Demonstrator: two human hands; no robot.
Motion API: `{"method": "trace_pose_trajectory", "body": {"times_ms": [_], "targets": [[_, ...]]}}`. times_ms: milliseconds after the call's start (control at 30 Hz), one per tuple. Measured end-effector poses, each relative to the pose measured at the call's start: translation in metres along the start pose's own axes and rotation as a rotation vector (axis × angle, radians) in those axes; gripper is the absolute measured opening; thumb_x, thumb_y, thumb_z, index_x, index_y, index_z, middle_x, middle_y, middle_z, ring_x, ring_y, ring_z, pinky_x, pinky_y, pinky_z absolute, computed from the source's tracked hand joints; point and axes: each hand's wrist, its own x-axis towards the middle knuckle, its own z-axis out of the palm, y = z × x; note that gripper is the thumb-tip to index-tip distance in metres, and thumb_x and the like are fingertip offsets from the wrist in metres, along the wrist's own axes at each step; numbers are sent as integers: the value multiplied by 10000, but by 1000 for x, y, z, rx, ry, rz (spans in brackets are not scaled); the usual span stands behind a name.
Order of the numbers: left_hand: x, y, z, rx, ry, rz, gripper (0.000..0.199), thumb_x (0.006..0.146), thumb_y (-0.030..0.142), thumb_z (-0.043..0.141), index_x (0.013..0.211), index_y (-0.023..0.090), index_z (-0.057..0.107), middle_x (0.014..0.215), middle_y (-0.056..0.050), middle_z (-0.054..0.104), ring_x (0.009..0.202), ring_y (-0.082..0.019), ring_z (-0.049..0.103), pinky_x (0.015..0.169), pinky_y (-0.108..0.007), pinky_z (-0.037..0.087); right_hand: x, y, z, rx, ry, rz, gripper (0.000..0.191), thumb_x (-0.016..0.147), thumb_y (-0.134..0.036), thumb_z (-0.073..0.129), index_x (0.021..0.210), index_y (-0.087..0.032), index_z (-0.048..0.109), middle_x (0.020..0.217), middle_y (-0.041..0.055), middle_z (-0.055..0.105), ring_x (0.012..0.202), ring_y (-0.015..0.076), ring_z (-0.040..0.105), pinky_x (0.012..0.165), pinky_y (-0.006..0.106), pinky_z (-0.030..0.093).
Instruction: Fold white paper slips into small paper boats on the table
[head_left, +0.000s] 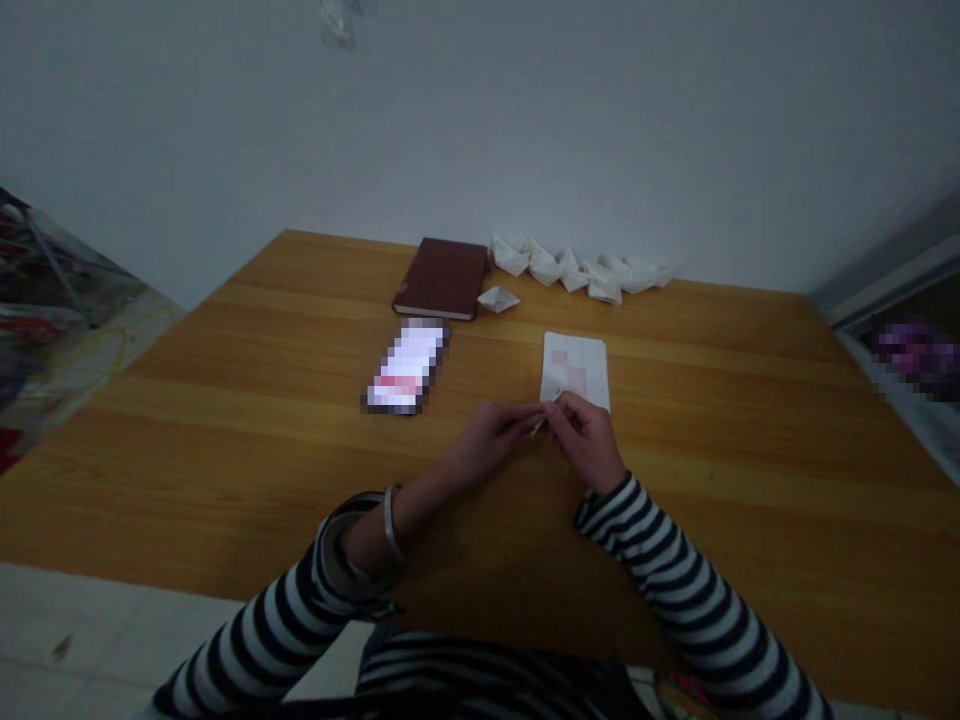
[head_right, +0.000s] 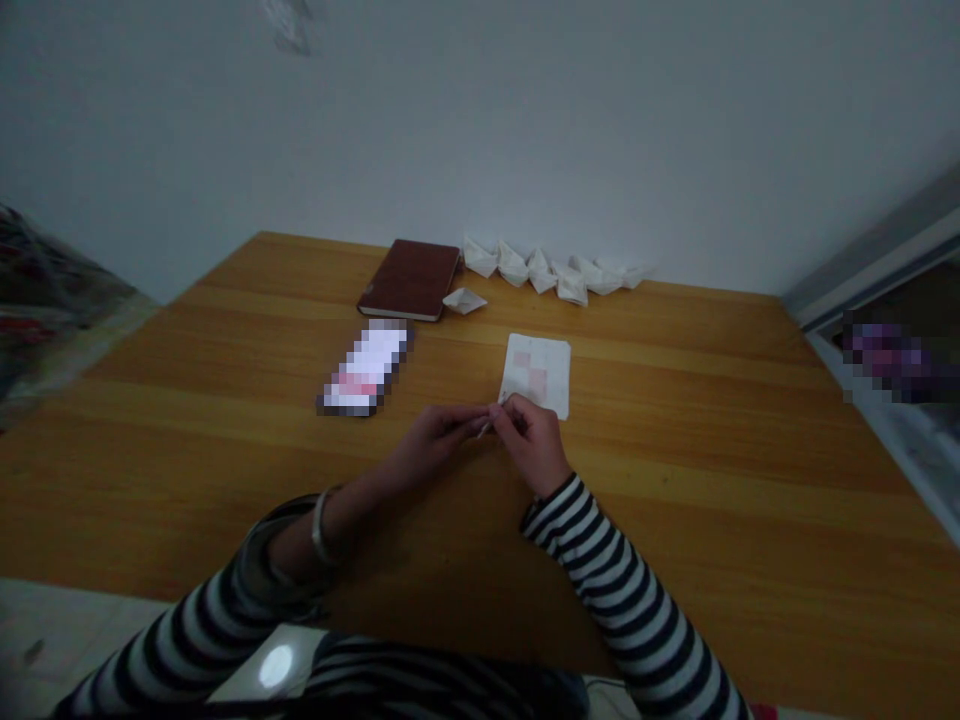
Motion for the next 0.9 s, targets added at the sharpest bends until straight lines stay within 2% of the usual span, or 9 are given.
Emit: {"method": "trace_pose_trajectory", "body": {"times_ms": [200, 300, 367, 467, 533, 633, 700, 800, 900], "targets": [[0, 0, 4, -5, 3, 4, 294, 948, 288, 498, 1110, 159, 707, 976, -71, 746, 901, -198, 678, 837, -322, 525, -1, -2, 0, -98, -5, -61, 325, 931, -414, 521, 680, -207, 519, 560, -46, 495, 510, 108, 452, 485, 220, 345], [0, -4, 7, -41, 67, -27, 279, 881, 233, 582, 1126, 145, 682, 885, -64, 745, 817, -184, 676, 762, -292, 540, -4, -6, 5, -277, -6, -113, 211, 892, -324, 568, 720, -211, 521, 596, -48, 516, 529, 106, 469, 516, 223, 349], [1, -7, 8, -65, 126, -48, 297, 856, 204, 603, 1138, 148, 676, 895, -68, 749, 809, -181, 680, 754, -287, 543, -7, -9, 11, -314, 49, -111, 88, 852, -257, 594, 805, -216, 531, 619, -54, 541, 525, 107, 494, 519, 223, 362], [1, -7, 7, -126, 234, -49, 231, 852, 206, 605, 1045, 161, 725, 980, -80, 756, 892, -194, 689, 837, -312, 536, -11, -11, 21, -170, 173, -88, 164, 812, -194, 607, 964, -221, 552, 669, -45, 618, 535, 120, 558, 524, 228, 422], [2, -4, 5, -250, 270, -82, 191, 833, 238, 636, 959, 158, 755, 982, -83, 763, 918, -207, 695, 871, -335, 534, -11, -9, 24, -6, 241, -86, 132, 812, -190, 602, 939, -222, 596, 725, -14, 668, 586, 136, 613, 563, 249, 484], [2, 2, 0, -491, 238, -173, 221, 763, 258, 719, 950, 153, 771, 956, -82, 776, 898, -212, 709, 879, -354, 539, -8, -7, 20, 201, 264, -87, 34, 814, -223, 620, 814, -216, 654, 773, 18, 689, 689, 161, 662, 648, 287, 545], [2, 5, -4, -599, 179, -205, 284, 740, 257, 746, 1006, 160, 765, 1019, -91, 770, 954, -217, 706, 915, -357, 526, -6, -7, 14, 270, 200, -82, 67, 823, -257, 632, 831, -215, 683, 814, 28, 701, 771, 173, 679, 723, 313, 562], [3, 7, -5, -559, 234, -223, 261, 759, 307, 750, 964, 146, 767, 1006, -98, 772, 932, -206, 709, 891, -338, 530, -3, -9, 10, 347, 106, -46, 138, 853, -325, 625, 874, -209, 698, 896, 50, 731, 831, 181, 700, 792, 345, 577], [4, 6, -1, -414, 391, -198, 247, 707, 328, 798, 833, 132, 718, 848, -68, 775, 773, -183, 710, 755, -303, 551, -3, -9, 15, 383, 163, 20, 180, 774, -355, 733, 847, -208, 659, 803, 33, 740, 712, 173, 710, 686, 323, 602]]}}
